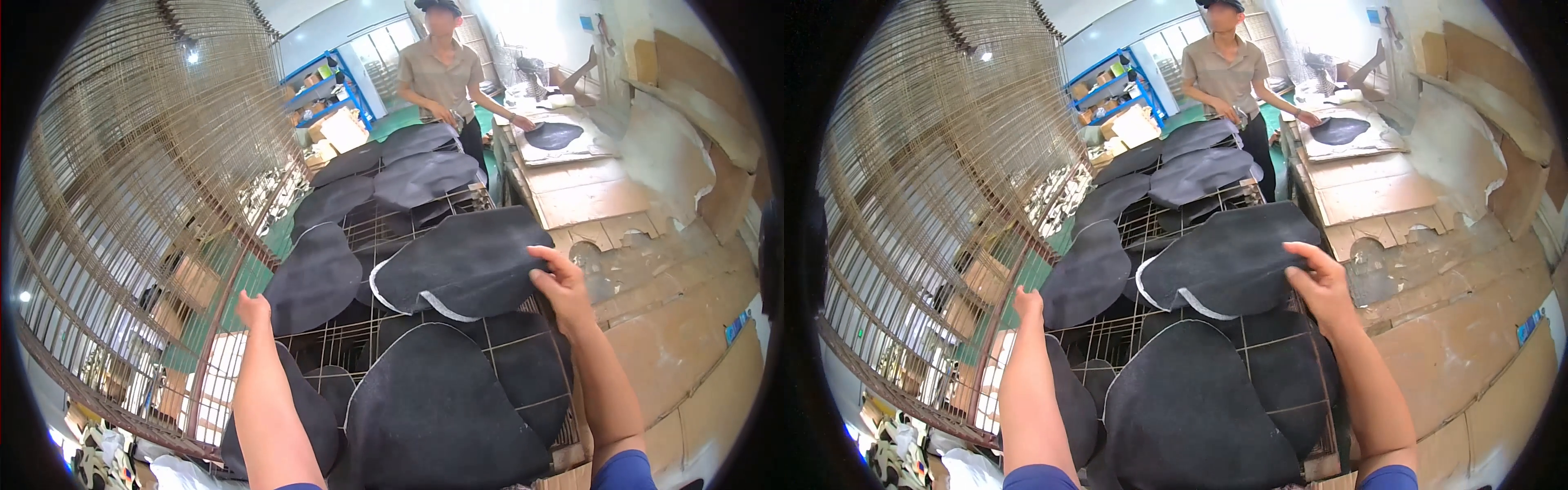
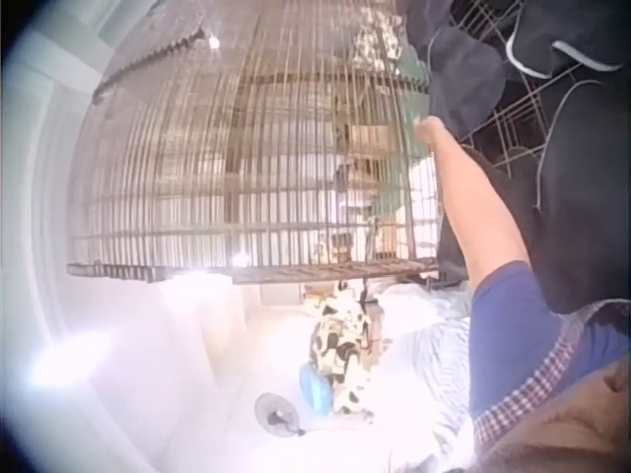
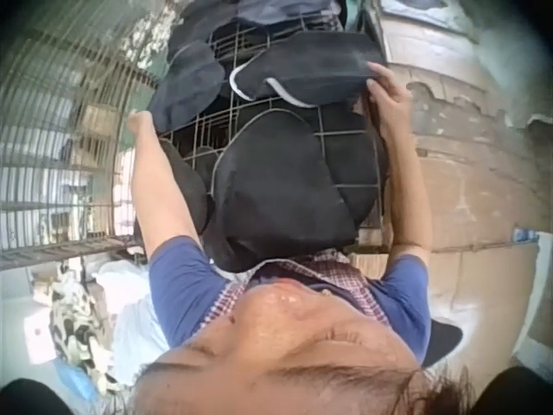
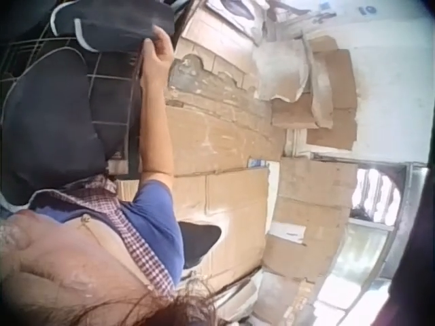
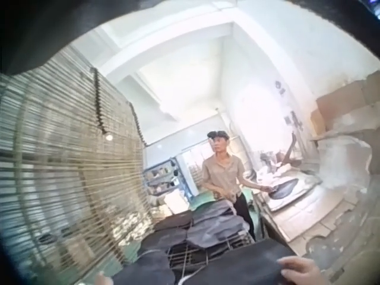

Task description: Applying spray adhesive to black fabric pieces and placing them onto a metal drying rack.

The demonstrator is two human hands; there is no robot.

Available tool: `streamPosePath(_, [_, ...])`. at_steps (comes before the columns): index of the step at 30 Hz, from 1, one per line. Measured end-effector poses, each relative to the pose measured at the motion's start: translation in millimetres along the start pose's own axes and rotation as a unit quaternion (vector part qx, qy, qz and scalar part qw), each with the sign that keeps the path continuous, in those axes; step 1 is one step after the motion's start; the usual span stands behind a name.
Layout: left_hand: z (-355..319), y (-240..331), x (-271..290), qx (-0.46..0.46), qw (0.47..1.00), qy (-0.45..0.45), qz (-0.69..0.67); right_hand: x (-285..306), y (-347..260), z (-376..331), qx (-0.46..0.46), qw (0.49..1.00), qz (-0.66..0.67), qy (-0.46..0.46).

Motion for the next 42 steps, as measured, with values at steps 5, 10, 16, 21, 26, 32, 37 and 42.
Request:
streamPosePath(5, [-5.8, 81.9, 9.9, -0.155, 0.964, -0.099, -0.190, -28.0, -0.1, 0.7, -0.014, 0.999, -0.015, -0.036])
streamPosePath(10, [4.8, 128.1, 32.6, -0.109, 0.918, -0.214, -0.317, -26.1, 5.6, -0.7, -0.018, 0.981, -0.193, -0.027])
streamPosePath(16, [4.7, 177.4, 195.9, -0.181, 0.893, -0.144, -0.385, 4.0, -32.2, -39.1, 0.181, 0.908, -0.374, 0.061])
streamPosePath(21, [-1.4, 115.9, 316.0, -0.158, 0.877, -0.115, -0.440, -40.7, -49.8, -68.8, 0.280, 0.843, -0.451, -0.079])
streamPosePath(26, [-154.6, 129.2, 238.1, -0.201, 0.820, -0.443, -0.302, -17.5, -26.0, -18.2, 0.238, 0.907, -0.348, 0.006])
streamPosePath(32, [-203.6, 118.5, 219.6, -0.214, 0.783, -0.476, -0.340, -15.9, -27.7, -16.5, 0.257, 0.921, -0.276, 0.094])
streamPosePath(37, [-182.7, 67.4, 200.2, -0.144, 0.830, -0.471, -0.261, 0.7, -24.0, -23.1, 0.257, 0.912, -0.298, 0.119])
streamPosePath(42, [-117.3, 70.6, 269.4, -0.144, 0.900, -0.290, -0.292, -8.9, -41.4, -53.3, 0.257, 0.923, -0.281, 0.058])
Point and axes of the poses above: each hand's wrist, its own z-axis towards the middle knuckle, its own x-axis out of the back of the hand, y = z × x, the point moved 9 cm from there along z, towards the middle knuckle, and after that the axes turned 8 degrees about y, right-handed, at the moved point
